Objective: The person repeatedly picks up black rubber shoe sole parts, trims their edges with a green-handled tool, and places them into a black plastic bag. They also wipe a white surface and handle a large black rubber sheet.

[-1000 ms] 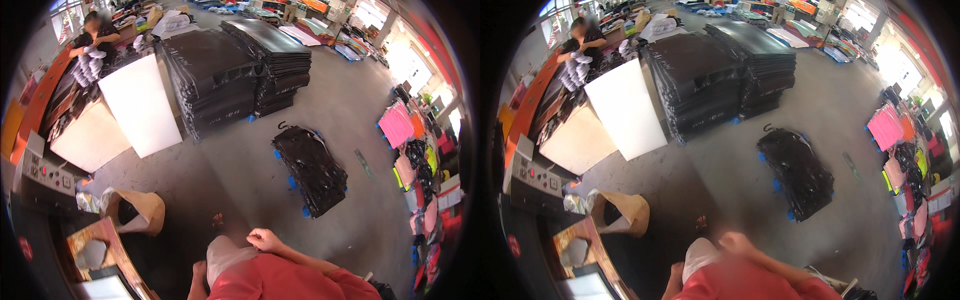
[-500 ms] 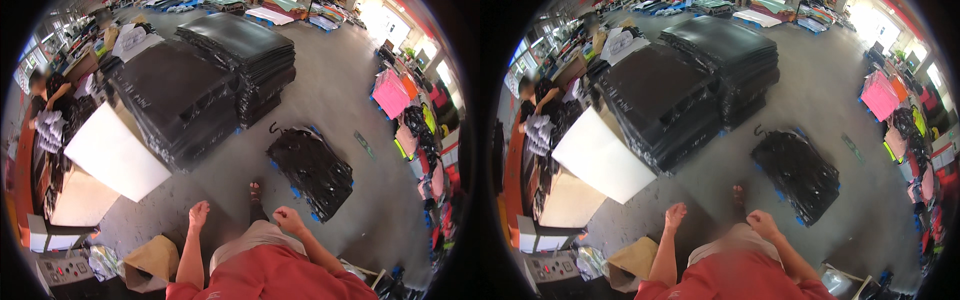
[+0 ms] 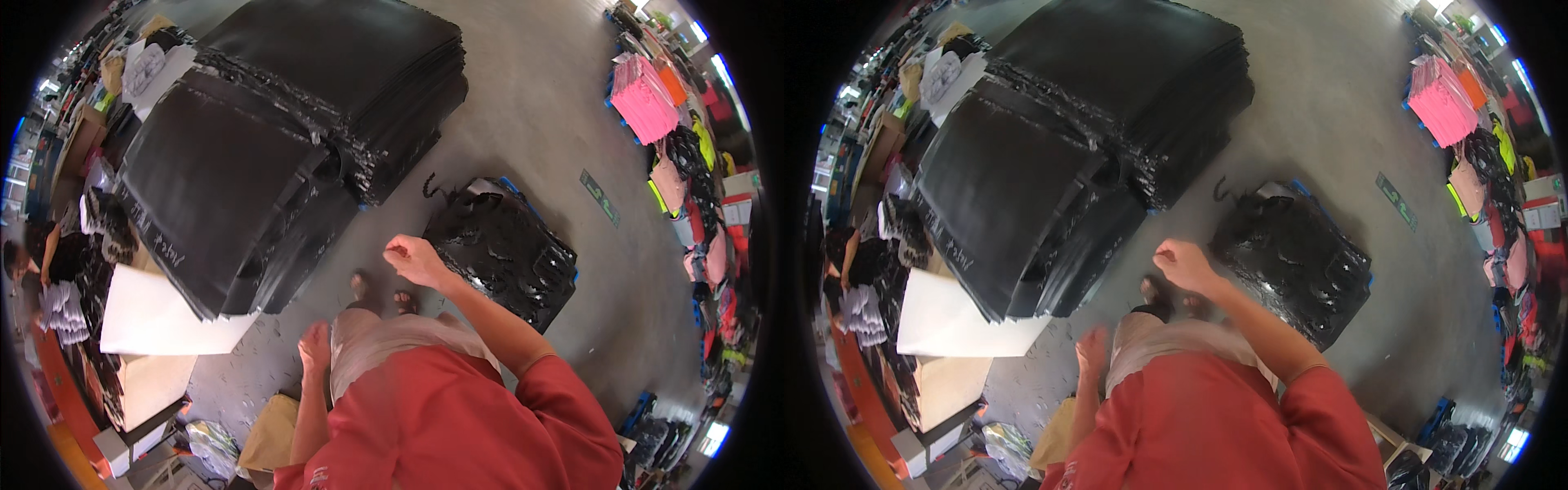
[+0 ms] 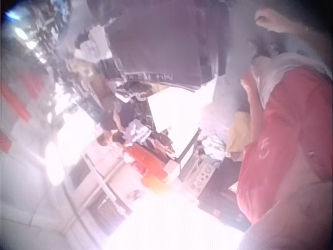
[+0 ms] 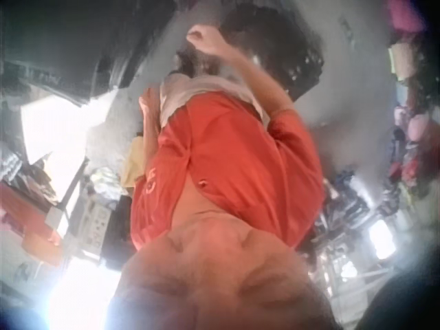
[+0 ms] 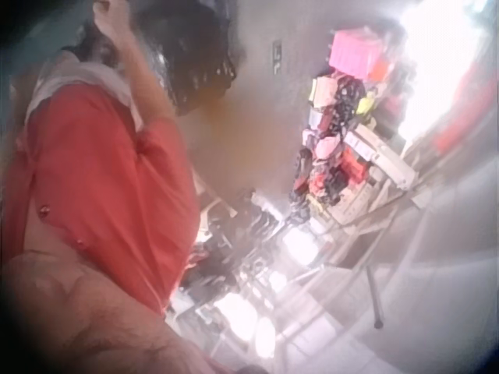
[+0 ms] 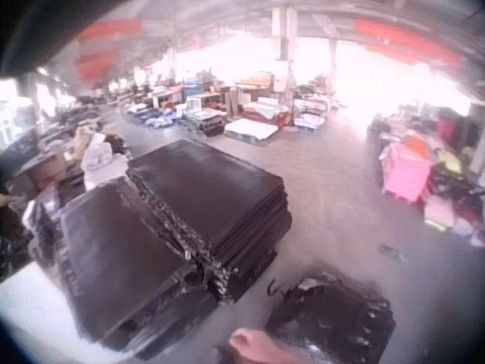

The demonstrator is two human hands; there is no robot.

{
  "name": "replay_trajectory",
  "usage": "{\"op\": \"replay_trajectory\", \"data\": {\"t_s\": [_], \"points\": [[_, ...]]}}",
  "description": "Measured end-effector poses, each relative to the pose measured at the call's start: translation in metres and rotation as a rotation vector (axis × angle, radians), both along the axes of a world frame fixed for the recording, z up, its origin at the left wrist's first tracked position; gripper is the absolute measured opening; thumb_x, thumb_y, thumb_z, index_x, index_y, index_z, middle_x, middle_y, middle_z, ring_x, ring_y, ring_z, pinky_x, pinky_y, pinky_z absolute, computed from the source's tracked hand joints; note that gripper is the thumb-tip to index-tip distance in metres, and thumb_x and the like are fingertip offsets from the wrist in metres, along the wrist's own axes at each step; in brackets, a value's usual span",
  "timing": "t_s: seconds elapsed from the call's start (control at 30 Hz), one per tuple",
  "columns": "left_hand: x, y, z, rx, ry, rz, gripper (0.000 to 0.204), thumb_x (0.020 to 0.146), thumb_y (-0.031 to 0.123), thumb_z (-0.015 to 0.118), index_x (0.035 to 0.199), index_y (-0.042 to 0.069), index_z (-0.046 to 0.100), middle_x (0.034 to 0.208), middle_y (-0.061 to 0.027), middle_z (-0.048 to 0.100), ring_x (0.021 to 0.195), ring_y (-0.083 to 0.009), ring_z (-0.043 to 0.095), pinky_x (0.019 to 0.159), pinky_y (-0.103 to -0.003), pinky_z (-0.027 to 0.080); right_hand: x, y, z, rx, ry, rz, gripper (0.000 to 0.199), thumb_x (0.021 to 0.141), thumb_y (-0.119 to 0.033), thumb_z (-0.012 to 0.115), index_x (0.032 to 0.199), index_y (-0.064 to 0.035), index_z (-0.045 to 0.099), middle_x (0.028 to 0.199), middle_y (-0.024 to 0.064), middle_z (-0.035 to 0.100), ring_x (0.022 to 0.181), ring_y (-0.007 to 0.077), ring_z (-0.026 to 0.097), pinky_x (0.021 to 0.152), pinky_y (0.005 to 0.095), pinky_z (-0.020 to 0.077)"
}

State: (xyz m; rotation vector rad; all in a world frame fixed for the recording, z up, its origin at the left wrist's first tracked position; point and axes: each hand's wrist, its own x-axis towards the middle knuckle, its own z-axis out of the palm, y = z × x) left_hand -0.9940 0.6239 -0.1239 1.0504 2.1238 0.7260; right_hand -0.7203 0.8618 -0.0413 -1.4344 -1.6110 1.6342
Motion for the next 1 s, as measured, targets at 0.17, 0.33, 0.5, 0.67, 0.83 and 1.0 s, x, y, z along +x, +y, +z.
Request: {"op": "replay_trajectory", "data": {"t_s": [0.17, 0.33, 0.5, 0.67, 0.83, 1.0], "points": [[-0.028, 0.205, 0.074, 0.414, 0.046, -0.214, 0.024, 0.104, 0.013, 0.061, 0.121, 0.0, 0.07, 0.112, -0.0186, 0.073, 0.103, -0.0287, 0.072, 0.084, -0.038, 0.057, -0.017, 0.065, -0.019, 0.188, -0.115, 0.001, 0.019, 0.094, -0.019, 0.072, 0.103, -0.0021, 0.072, 0.083, 0.0075, 0.071, 0.075, 0.0148, 0.067, 0.072, 0.0317, 0.0552], [-0.025, 0.377, 0.144, 0.618, 0.001, -0.389, 0.023, 0.1, 0.006, 0.064, 0.121, -0.001, 0.069, 0.114, -0.0195, 0.072, 0.102, -0.032, 0.072, 0.091, -0.037, 0.055, 0.037, 0.187, 0.008, 0.415, -0.28, -0.23, 0.018, 0.095, -0.02, 0.069, 0.098, -0.0021, 0.072, 0.084, 0.0045, 0.07, 0.078, 0.0115, 0.064, 0.073, 0.0303, 0.0538], [-0.015, 0.523, 0.149, 0.791, 0.204, -0.568, 0.031, 0.099, 0.008, 0.068, 0.127, -0.001, 0.065, 0.122, -0.0234, 0.07, 0.116, -0.0425, 0.066, 0.1, -0.046, 0.053, 0.081, 0.367, 0.042, 0.636, -0.301, -0.468, 0.026, 0.097, -0.025, 0.069, 0.106, -0.0014, 0.074, 0.084, 0.0071, 0.074, 0.078, 0.0132, 0.066, 0.075, 0.0312, 0.054], [0.016, 0.596, 0.114, 0.449, 0.673, -0.565, 0.048, 0.101, 0.026, 0.066, 0.144, 0.006, 0.058, 0.157, -0.0199, 0.048, 0.149, -0.041, 0.04, 0.122, -0.055, 0.031, 0.081, 0.516, 0.036, 0.838, -0.697, -0.395, 0.052, 0.096, -0.045, 0.069, 0.123, -0.0003, 0.071, 0.121, 0.0156, 0.07, 0.109, 0.0315, 0.066, 0.094, 0.0404, 0.0527], [0.03, 0.601, 0.109, 0.363, 0.754, -0.542, 0.051, 0.102, 0.03, 0.063, 0.15, 0.015, 0.056, 0.163, -0.0138, 0.042, 0.155, -0.0374, 0.032, 0.126, -0.054, 0.024, 0.07, 0.574, 0.019, 0.806, -0.995, -0.183, 0.076, 0.093, -0.064, 0.065, 0.134, 0.0003, 0.067, 0.141, 0.0172, 0.059, 0.128, 0.038, 0.055, 0.106, 0.0468, 0.0465], [0.03, 0.603, 0.116, 0.323, 0.732, -0.533, 0.052, 0.099, 0.022, 0.066, 0.15, 0.014, 0.055, 0.164, -0.0116, 0.042, 0.155, -0.0373, 0.032, 0.127, -0.054, 0.024, 0.078, 0.609, 0.033, 0.783, -1.01, -0.131, 0.068, 0.09, -0.061, 0.071, 0.115, 0.0028, 0.073, 0.128, 0.0221, 0.062, 0.12, 0.0407, 0.056, 0.104, 0.0522, 0.0451]]}}
